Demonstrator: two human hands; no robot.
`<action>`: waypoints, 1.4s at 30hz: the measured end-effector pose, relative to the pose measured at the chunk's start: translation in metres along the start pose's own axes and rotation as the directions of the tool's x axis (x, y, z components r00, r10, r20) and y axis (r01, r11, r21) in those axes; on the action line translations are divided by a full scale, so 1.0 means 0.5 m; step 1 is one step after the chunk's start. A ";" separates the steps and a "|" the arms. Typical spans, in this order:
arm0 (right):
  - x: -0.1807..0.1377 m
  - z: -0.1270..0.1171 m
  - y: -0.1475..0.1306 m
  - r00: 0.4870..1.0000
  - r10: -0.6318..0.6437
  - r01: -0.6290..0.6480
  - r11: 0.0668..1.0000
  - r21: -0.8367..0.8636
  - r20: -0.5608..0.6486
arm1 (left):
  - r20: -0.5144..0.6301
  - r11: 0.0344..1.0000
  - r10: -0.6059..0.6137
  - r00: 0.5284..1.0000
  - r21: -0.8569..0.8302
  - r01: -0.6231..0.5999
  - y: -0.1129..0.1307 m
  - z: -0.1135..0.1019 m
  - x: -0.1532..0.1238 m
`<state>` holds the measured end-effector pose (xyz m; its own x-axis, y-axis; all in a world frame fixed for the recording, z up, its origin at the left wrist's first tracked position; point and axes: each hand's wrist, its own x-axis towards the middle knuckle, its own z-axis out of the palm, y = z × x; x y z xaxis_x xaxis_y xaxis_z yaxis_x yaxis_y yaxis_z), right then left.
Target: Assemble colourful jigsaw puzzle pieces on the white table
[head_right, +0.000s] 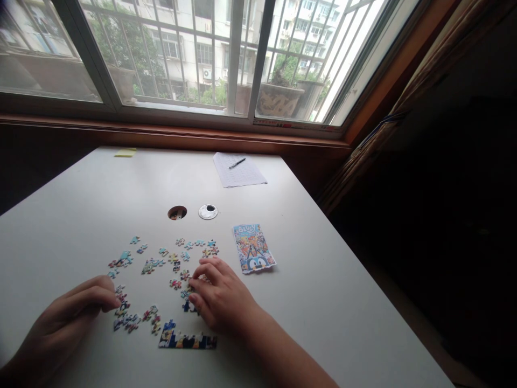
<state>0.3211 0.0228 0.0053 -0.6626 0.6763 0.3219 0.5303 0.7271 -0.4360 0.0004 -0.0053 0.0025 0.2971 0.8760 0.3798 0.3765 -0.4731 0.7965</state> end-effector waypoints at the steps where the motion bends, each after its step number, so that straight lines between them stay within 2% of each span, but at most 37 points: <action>1: 0.000 0.001 0.001 1.000 -0.004 0.004 1.000 0.003 -0.005 | 0.003 1.000 0.000 1.000 -0.004 0.000 0.000 0.000 0.000; 8: 0.001 0.004 0.007 0.999 -0.007 0.009 0.999 0.045 -0.044 | 0.010 1.000 -0.001 1.000 0.002 0.001 -0.001 0.001 -0.003; 12: 0.000 0.006 0.010 0.993 0.029 -0.011 0.987 0.162 -0.111 | 0.017 1.000 -0.005 1.000 -0.008 0.005 -0.002 0.001 -0.004; 16: 0.000 -0.002 0.013 0.959 0.207 -0.113 0.905 0.410 -0.192 | 0.014 1.000 -0.006 1.000 -0.003 0.006 -0.001 0.000 -0.004; 20: 0.004 -0.020 0.024 0.868 0.465 -0.282 0.751 0.597 -0.174 | 0.011 1.000 -0.008 1.000 -0.004 0.008 0.003 0.000 0.000; 23: 0.006 -0.027 0.035 0.813 0.552 -0.316 0.686 0.655 -0.187 | 0.001 1.000 -0.003 1.000 -0.018 0.003 0.004 0.002 0.002; 36: 0.003 -0.008 0.055 0.782 0.599 -0.305 0.607 0.734 -0.170 | -0.007 0.999 -0.012 1.000 -0.045 0.012 0.003 0.002 0.000; 42: 0.002 0.006 0.054 0.770 0.622 -0.285 0.538 0.793 -0.145 | -0.008 0.999 -0.022 1.000 -0.031 0.022 0.009 0.004 0.003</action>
<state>0.3332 0.0428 -0.0085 -0.1038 0.9897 0.0985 0.0551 0.1046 -0.9930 0.0043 -0.0061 0.0056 0.2818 0.8870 0.3658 0.3555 -0.4506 0.8189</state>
